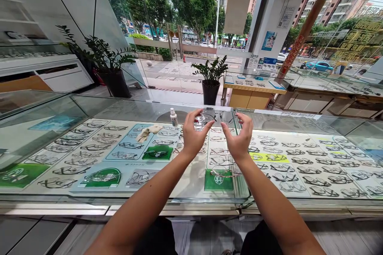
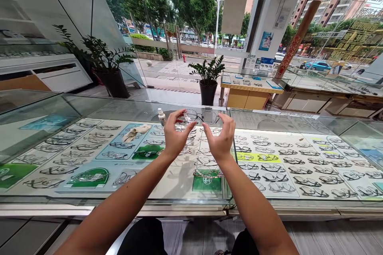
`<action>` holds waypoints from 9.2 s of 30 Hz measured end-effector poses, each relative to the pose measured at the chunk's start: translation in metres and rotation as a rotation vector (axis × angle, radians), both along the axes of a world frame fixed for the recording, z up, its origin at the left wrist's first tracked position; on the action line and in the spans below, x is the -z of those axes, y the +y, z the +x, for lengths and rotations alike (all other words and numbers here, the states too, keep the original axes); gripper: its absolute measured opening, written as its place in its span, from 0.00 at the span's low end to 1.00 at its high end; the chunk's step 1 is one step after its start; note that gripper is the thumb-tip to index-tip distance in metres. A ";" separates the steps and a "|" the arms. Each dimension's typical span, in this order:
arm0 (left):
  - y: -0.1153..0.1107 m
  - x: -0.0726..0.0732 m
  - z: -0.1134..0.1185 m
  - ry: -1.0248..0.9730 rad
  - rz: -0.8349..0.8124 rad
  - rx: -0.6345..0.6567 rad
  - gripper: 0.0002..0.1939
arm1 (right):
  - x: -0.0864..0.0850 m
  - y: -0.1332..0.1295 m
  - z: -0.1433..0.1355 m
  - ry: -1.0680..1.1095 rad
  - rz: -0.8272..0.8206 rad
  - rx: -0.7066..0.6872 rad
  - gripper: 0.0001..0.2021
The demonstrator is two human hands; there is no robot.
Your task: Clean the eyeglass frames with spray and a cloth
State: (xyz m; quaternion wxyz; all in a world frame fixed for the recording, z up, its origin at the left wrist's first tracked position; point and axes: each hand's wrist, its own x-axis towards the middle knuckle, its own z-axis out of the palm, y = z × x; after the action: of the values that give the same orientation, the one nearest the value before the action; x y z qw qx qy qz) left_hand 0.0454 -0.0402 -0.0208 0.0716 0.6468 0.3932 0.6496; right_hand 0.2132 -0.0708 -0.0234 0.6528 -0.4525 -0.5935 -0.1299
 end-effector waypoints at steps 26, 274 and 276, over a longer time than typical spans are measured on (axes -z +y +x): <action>0.004 0.003 -0.008 0.110 0.241 -0.118 0.28 | -0.002 0.022 0.012 0.725 -0.461 -0.858 0.21; 0.017 0.010 0.002 -0.136 -0.393 0.503 0.17 | 0.009 0.011 0.007 -0.458 -0.241 -0.021 0.16; 0.016 0.009 0.002 -0.140 -0.392 0.488 0.17 | 0.009 0.012 0.008 -0.448 -0.235 -0.001 0.16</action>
State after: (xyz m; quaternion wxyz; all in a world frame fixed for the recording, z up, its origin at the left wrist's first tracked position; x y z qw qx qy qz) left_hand 0.0477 -0.0243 -0.0297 0.3755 0.6495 0.3383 0.5681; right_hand 0.2207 -0.0592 -0.0325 0.4480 -0.4850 -0.7345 -0.1566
